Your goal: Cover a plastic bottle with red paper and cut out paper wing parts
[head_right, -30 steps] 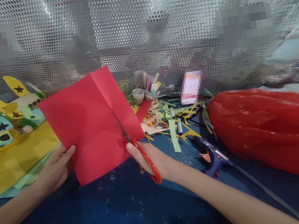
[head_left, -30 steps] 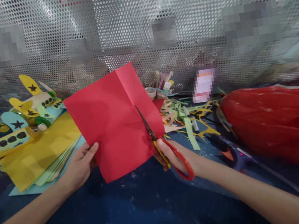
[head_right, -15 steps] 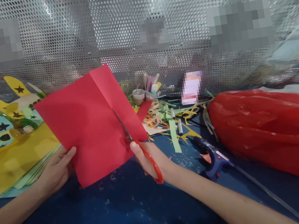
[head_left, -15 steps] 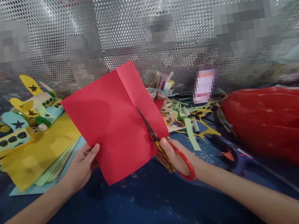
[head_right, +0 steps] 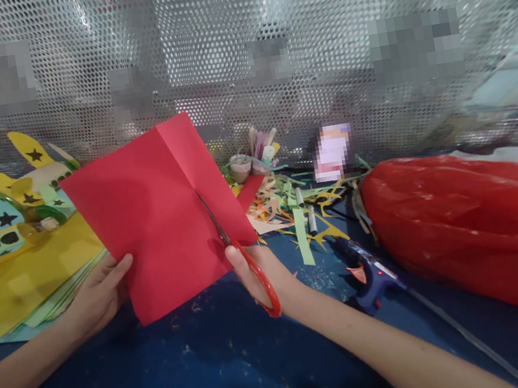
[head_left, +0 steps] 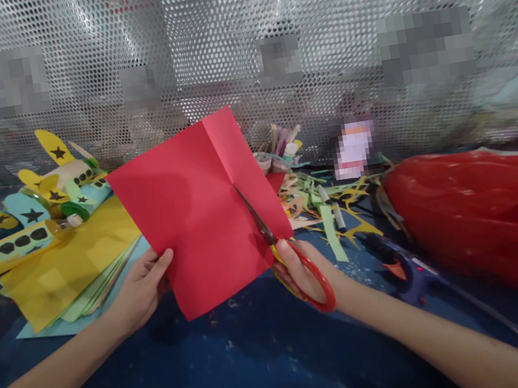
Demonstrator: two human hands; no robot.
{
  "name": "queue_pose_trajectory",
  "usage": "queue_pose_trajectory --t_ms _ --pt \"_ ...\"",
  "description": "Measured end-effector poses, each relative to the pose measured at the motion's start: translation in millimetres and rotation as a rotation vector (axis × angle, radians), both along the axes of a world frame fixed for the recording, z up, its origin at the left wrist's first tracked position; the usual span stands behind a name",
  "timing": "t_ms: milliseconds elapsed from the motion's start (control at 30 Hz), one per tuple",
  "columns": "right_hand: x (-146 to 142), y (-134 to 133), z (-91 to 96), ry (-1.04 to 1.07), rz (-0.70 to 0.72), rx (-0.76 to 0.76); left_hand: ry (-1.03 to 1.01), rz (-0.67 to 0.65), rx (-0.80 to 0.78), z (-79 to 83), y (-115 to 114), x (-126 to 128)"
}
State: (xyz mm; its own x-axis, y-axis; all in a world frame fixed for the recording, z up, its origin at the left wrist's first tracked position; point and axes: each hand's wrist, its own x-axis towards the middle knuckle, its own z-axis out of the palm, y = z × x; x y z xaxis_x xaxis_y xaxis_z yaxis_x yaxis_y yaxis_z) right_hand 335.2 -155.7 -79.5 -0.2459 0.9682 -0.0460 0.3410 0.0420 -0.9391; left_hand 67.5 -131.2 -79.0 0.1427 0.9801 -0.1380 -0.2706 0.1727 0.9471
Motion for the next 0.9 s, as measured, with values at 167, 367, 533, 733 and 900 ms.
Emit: queue_pose_trajectory --t_ms 167,367,533,733,900 --pt "-2.3 -0.1 0.1 -0.003 -0.11 0.008 -0.001 0.006 -0.006 0.0 0.8 0.2" --pt "-0.7 2.8 0.8 0.009 -0.111 -0.074 -0.01 0.001 -0.01 -1.6 1.9 -1.0" --pt "2.5 3.0 4.5 -0.046 -0.044 -0.079 0.027 0.033 -0.046 1.9 -0.3 -3.7" --pt "7.4 4.5 1.9 -0.141 0.042 -0.039 0.02 0.066 -0.038 3.9 -1.3 -5.3" --pt "6.2 4.9 2.0 -0.142 0.053 -0.008 0.075 0.083 0.031 0.4 2.1 -3.6"
